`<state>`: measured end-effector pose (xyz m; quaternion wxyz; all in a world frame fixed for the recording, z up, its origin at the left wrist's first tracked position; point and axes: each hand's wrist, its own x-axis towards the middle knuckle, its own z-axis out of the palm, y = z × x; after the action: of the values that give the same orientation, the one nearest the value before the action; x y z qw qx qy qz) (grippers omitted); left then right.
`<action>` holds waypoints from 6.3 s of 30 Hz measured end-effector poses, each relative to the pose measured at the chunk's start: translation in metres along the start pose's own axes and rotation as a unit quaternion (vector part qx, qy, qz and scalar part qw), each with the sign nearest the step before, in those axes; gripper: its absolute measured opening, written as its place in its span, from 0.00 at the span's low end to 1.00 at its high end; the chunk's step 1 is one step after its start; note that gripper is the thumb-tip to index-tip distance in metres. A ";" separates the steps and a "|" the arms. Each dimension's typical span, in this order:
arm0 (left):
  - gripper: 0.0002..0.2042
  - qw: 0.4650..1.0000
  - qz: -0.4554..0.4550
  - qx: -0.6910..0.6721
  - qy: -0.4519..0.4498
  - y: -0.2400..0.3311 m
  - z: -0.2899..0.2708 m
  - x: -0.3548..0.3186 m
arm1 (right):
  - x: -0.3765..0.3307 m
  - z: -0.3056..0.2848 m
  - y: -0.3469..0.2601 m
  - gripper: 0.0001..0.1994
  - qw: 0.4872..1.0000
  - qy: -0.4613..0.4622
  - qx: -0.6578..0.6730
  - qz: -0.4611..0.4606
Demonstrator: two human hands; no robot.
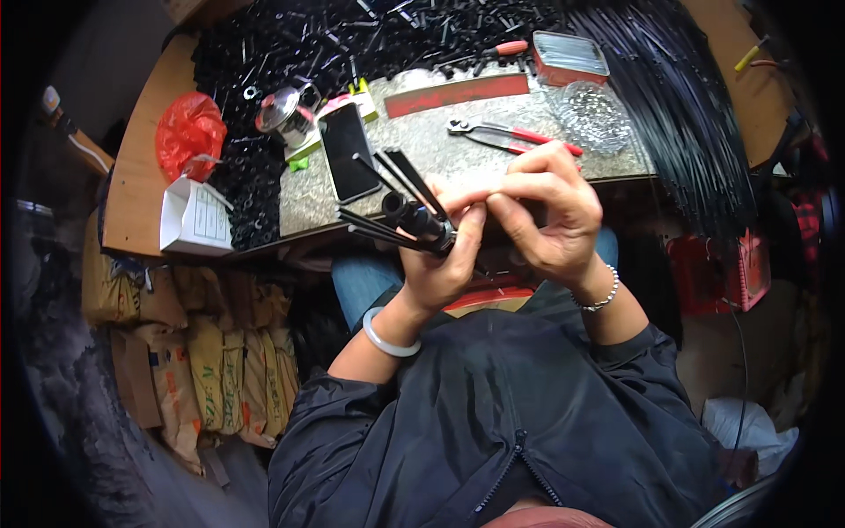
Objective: Assembling, sorting, and crimping wire bundles for electronic components.
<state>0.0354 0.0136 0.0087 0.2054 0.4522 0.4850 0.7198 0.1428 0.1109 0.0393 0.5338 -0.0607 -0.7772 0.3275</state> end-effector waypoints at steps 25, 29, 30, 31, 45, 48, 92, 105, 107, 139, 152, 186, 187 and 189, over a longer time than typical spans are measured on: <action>0.21 0.983 0.156 0.076 -0.061 -0.002 -0.009 0.015 | -0.003 0.025 -0.005 0.13 0.991 -0.025 0.032 -0.131; 0.19 0.983 0.149 0.088 -0.065 -0.002 -0.011 0.015 | -0.002 0.028 -0.003 0.13 0.990 -0.023 0.033 -0.132; 0.18 0.984 0.137 0.083 -0.075 -0.002 -0.012 0.015 | -0.002 0.028 -0.003 0.12 0.991 -0.022 0.029 -0.130; 0.18 0.984 0.137 0.083 -0.074 -0.002 -0.012 0.015 | -0.001 0.028 -0.004 0.12 0.991 -0.021 0.026 -0.128; 0.19 0.988 0.114 0.023 -0.100 -0.009 -0.028 0.013 | 0.034 0.014 -0.008 0.16 0.970 -0.167 0.104 0.144; 0.14 0.993 -0.061 -0.097 -0.038 0.010 -0.030 0.013 | 0.025 -0.007 0.028 0.13 0.961 -0.205 -0.108 0.149; 0.13 0.996 -0.054 -0.073 -0.026 0.004 -0.032 0.016 | 0.014 -0.071 -0.044 0.14 0.786 -0.443 0.140 0.408; 0.20 0.997 -0.047 -0.038 -0.052 0.013 -0.031 0.011 | 0.034 -0.067 -0.060 0.11 0.760 -0.489 0.050 0.426; 0.20 0.994 -0.083 -0.051 -0.047 0.016 -0.030 0.010 | 0.030 -0.067 -0.055 0.11 0.785 -0.474 0.092 0.387; 0.14 0.992 -0.109 -0.060 -0.026 0.017 -0.033 0.017 | 0.029 -0.057 -0.048 0.10 0.822 -0.488 -0.001 0.294; 0.14 0.991 -0.082 -0.097 0.041 0.030 -0.070 0.029 | 0.010 -0.042 -0.002 0.08 0.887 -0.402 -0.143 0.176; 0.20 0.899 -0.328 -0.163 -0.239 0.014 -0.023 -0.066 | -0.061 -0.015 -0.019 0.10 0.884 0.094 0.327 0.321; 0.14 0.948 -0.213 -0.096 -0.217 0.025 -0.017 -0.050 | -0.073 -0.006 -0.011 0.09 0.877 0.069 0.317 0.353; 0.17 0.976 -0.003 0.071 -0.205 0.042 -0.002 -0.011 | -0.097 0.010 -0.002 0.09 0.876 0.055 0.276 0.391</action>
<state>0.0449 -0.0142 0.0406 0.2701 0.6022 0.4841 0.5745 0.1753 0.0615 -0.0379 0.3995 -0.2280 -0.5373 0.7069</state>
